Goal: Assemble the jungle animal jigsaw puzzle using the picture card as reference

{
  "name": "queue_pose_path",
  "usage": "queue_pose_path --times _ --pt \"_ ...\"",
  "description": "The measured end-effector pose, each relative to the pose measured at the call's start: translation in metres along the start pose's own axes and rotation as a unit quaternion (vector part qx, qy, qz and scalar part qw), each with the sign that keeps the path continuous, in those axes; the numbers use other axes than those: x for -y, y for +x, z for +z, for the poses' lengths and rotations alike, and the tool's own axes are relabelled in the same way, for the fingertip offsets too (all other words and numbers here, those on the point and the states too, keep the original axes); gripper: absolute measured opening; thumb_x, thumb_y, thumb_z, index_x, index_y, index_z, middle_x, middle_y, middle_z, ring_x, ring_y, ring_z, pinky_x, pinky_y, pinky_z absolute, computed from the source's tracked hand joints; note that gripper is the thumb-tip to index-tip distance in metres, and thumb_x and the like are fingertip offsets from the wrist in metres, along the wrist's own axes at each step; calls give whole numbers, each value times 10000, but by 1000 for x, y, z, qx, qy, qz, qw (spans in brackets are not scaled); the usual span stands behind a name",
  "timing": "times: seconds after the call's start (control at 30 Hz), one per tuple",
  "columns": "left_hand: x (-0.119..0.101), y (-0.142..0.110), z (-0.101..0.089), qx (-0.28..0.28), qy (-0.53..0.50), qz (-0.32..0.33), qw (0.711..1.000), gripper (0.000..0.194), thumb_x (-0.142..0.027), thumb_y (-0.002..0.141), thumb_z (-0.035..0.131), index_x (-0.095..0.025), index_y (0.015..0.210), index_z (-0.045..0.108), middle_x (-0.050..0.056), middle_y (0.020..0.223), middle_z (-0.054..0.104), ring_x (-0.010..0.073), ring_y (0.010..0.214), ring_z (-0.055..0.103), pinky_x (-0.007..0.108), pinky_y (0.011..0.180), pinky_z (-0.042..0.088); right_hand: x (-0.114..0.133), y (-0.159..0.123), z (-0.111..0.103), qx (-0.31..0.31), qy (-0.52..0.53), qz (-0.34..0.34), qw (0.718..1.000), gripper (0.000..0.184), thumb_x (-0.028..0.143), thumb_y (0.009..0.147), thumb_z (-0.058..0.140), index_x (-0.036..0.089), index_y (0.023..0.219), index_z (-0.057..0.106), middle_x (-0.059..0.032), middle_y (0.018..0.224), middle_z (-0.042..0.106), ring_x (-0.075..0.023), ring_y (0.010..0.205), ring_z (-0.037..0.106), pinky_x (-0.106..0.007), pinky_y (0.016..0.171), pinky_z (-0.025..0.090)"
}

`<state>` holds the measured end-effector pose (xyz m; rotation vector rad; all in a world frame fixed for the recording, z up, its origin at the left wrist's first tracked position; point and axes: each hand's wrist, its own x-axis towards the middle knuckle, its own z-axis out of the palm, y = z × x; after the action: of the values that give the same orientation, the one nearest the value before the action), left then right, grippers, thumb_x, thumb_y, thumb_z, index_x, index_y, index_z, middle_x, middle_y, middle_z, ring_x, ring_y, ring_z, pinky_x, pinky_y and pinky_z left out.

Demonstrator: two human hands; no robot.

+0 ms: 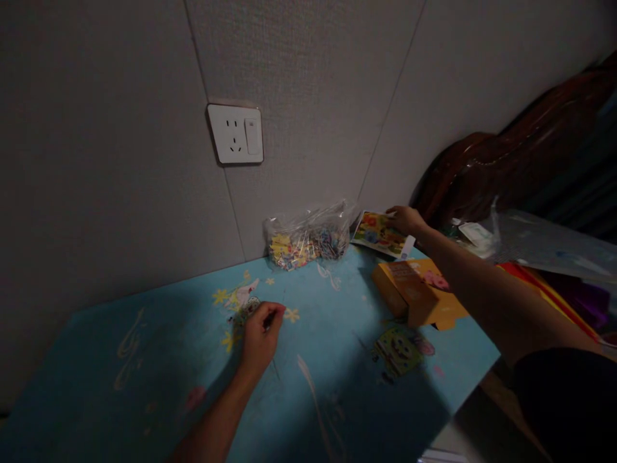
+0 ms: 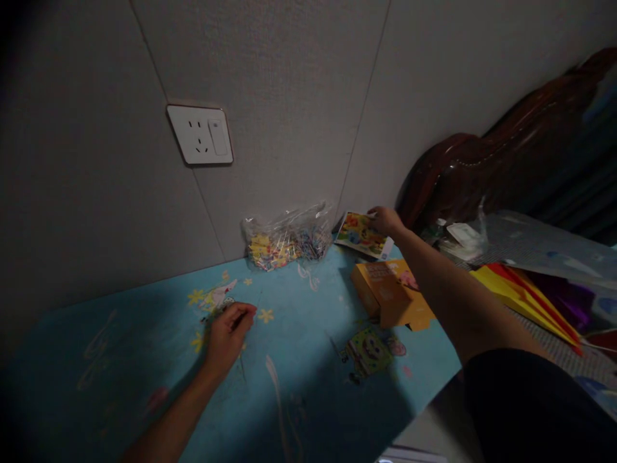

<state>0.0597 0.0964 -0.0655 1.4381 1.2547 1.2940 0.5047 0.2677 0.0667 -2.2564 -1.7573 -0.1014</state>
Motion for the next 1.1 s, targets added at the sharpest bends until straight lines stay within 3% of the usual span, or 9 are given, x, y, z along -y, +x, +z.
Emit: queue_pose_path --times 0.1,0.23,0.37,0.47,0.53,0.63,0.77,0.97,1.1 --pt "-2 -1 0 1 -3 -4 1000 163 -347 773 626 -194 777 682 11 675 652 168 655 616 262 621 485 -17 -31 -38 -100 19 -17 995 384 300 915 553 67 1194 676 -187 1104 723 -210 953 657 -302 791 453" --pt "-1 -1 1 1 -4 -3 1000 173 -364 763 642 -196 776 682 12 681 661 174 672 630 268 639 494 -54 -109 -57 -149 29 -45 987 286 243 893 546 125 1095 710 -161 1023 742 -230 900 676 -335 797 482" --pt "2 -1 2 10 -3 -1 1000 174 -363 753 651 -194 769 687 16 689 664 178 680 631 274 648 493 -91 -201 -31 -118 39 -113 986 175 191 815 566 208 893 721 -128 953 756 -268 887 698 -392 827 533" --pt "3 -2 3 15 6 -3 1000 184 -371 747 654 -192 768 692 22 702 670 183 688 633 280 655 493 -104 -256 -1 -84 55 -230 968 296 350 861 607 245 1128 682 -139 1196 690 -322 1124 634 -499 971 502" --pt "2 -3 3 16 12 -4 1000 198 -385 745 655 -192 767 693 25 706 673 187 695 635 286 668 496 -104 -278 17 -119 28 -198 973 486 453 846 658 226 1273 613 -178 1356 574 -364 1239 545 -555 1012 468" --pt "1 -4 2 17 15 -5 1000 208 -398 735 657 -194 757 691 22 693 669 190 693 634 293 685 499 -98 -285 35 -145 26 -164 975 517 480 883 622 227 1330 567 -184 1431 491 -357 1286 498 -561 1023 464" --pt "-1 -5 0 19 15 -7 1000 198 -387 723 662 -196 764 692 19 692 668 187 685 632 288 677 496 -92 -260 34 -231 20 -162 959 245 362 939 542 256 1106 688 -141 1316 607 -349 1309 474 -586 1013 452" --pt "-3 -3 0 18 22 -12 1000 212 -406 717 656 -198 756 682 25 699 678 191 693 636 283 663 499 -87 -230 -36 -242 -56 -273 929 251 147 949 435 228 936 673 -29 820 722 -178 758 657 -532 1124 337" --pt "-1 -3 0 31 31 -7 999 206 -398 724 654 -202 776 695 26 700 688 192 688 642 274 639 503 -80 -221 -86 -282 -122 -280 910 246 120 909 455 224 895 678 -30 791 683 -188 787 627 -499 1119 338"
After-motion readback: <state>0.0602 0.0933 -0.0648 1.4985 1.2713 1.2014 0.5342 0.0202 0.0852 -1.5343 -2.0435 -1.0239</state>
